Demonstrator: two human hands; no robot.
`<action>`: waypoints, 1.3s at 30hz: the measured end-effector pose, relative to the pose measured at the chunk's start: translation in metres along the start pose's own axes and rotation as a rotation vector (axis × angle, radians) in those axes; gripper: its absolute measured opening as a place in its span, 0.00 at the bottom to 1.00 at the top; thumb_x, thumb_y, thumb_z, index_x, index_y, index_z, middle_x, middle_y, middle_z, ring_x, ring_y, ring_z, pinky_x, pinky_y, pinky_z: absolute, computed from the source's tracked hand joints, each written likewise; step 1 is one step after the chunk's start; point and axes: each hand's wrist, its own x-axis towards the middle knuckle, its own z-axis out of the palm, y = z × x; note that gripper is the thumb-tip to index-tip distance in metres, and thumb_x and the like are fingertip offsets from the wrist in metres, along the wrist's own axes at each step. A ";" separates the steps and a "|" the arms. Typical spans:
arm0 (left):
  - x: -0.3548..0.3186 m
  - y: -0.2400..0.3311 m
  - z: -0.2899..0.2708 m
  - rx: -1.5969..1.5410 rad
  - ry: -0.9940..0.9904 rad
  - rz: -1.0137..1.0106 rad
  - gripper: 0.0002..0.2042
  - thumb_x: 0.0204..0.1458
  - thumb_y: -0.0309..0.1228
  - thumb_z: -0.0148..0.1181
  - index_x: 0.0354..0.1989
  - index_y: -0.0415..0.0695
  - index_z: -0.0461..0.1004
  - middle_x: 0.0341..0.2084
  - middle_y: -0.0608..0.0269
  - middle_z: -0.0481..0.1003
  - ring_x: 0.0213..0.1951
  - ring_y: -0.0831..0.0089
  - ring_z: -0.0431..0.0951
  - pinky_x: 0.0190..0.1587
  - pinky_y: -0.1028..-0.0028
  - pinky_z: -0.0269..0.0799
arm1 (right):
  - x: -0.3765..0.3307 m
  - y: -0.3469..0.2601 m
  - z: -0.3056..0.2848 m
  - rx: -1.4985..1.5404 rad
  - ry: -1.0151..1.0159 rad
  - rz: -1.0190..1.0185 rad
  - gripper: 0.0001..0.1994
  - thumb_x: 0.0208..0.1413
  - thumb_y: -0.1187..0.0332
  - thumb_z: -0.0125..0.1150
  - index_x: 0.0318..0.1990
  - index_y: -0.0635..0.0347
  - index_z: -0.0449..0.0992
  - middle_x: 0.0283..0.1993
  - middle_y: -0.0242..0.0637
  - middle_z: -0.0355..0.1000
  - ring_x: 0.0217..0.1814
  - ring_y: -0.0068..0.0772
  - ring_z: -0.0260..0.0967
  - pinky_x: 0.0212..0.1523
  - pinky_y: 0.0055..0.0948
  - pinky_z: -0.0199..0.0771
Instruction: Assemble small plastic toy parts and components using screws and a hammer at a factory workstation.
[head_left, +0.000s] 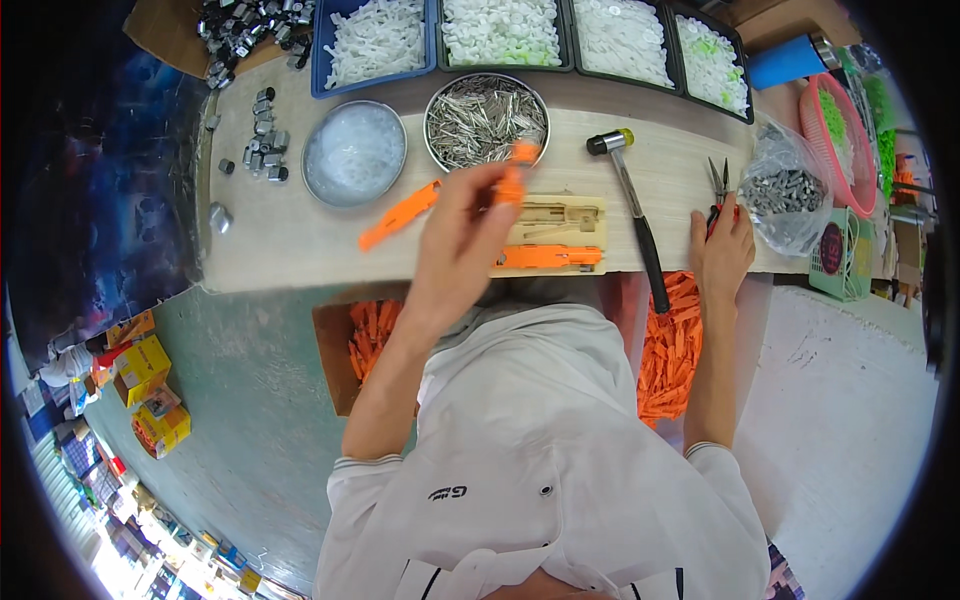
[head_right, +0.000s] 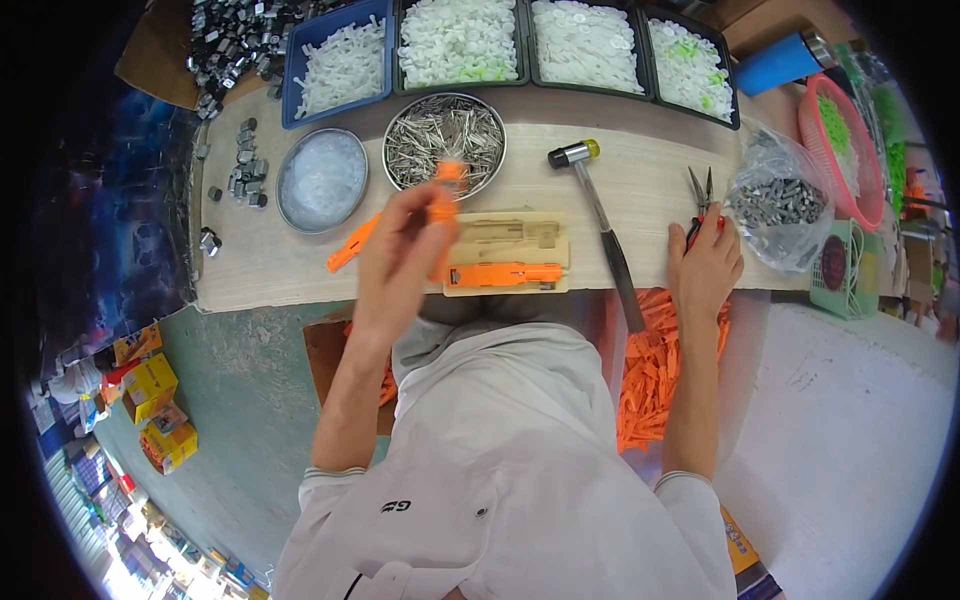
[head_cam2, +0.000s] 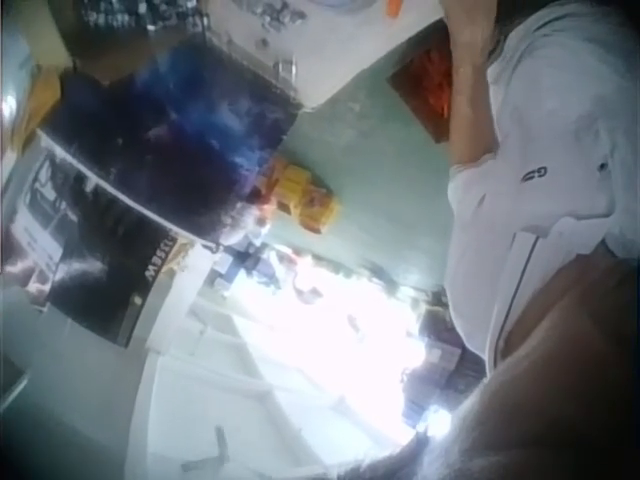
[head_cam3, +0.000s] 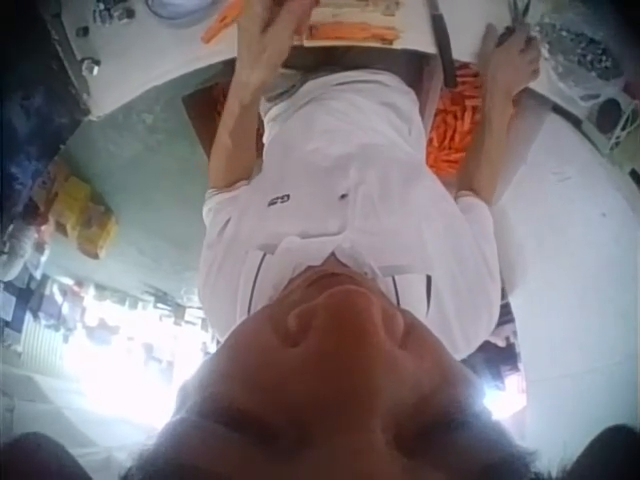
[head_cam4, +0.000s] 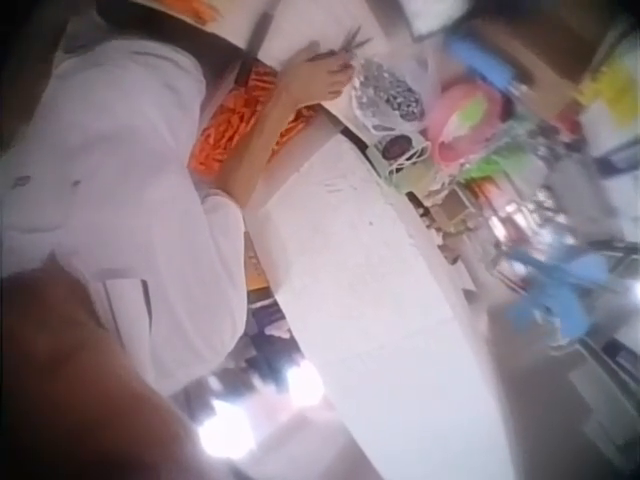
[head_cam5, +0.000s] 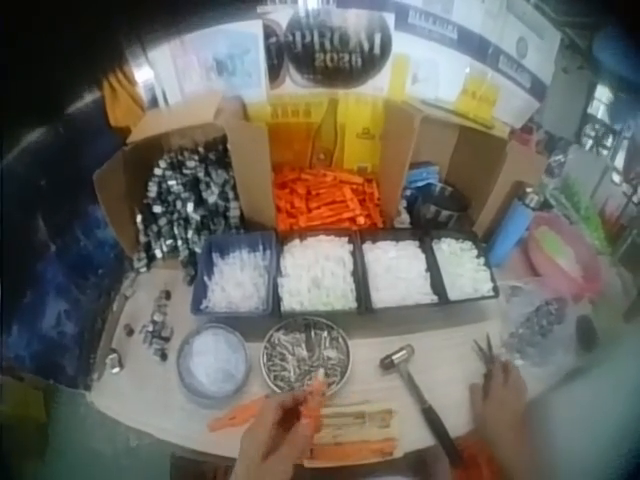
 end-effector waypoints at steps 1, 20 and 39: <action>-0.006 0.004 -0.007 -0.314 0.098 -0.258 0.13 0.65 0.29 0.53 0.55 0.38 0.68 0.32 0.62 0.73 0.36 0.75 0.74 0.42 0.72 0.72 | -0.001 0.001 -0.001 0.001 0.003 0.004 0.29 0.65 0.52 0.54 0.68 0.58 0.63 0.61 0.55 0.65 0.62 0.57 0.65 0.58 0.51 0.69; -0.069 0.010 -0.006 0.606 -0.166 0.020 0.16 0.58 0.24 0.59 0.54 0.37 0.68 0.38 0.51 0.77 0.36 0.53 0.80 0.36 0.61 0.76 | -0.020 -0.012 -0.044 0.603 -0.157 0.087 0.23 0.63 0.72 0.58 0.65 0.60 0.64 0.48 0.45 0.71 0.48 0.41 0.71 0.48 0.37 0.72; -0.061 0.011 -0.001 0.750 -0.267 0.117 0.15 0.54 0.24 0.62 0.50 0.38 0.70 0.32 0.54 0.75 0.33 0.58 0.79 0.31 0.64 0.75 | -0.063 -0.113 -0.146 1.222 -0.959 -0.168 0.25 0.57 0.81 0.53 0.63 0.69 0.61 0.49 0.51 0.70 0.48 0.49 0.70 0.52 0.38 0.69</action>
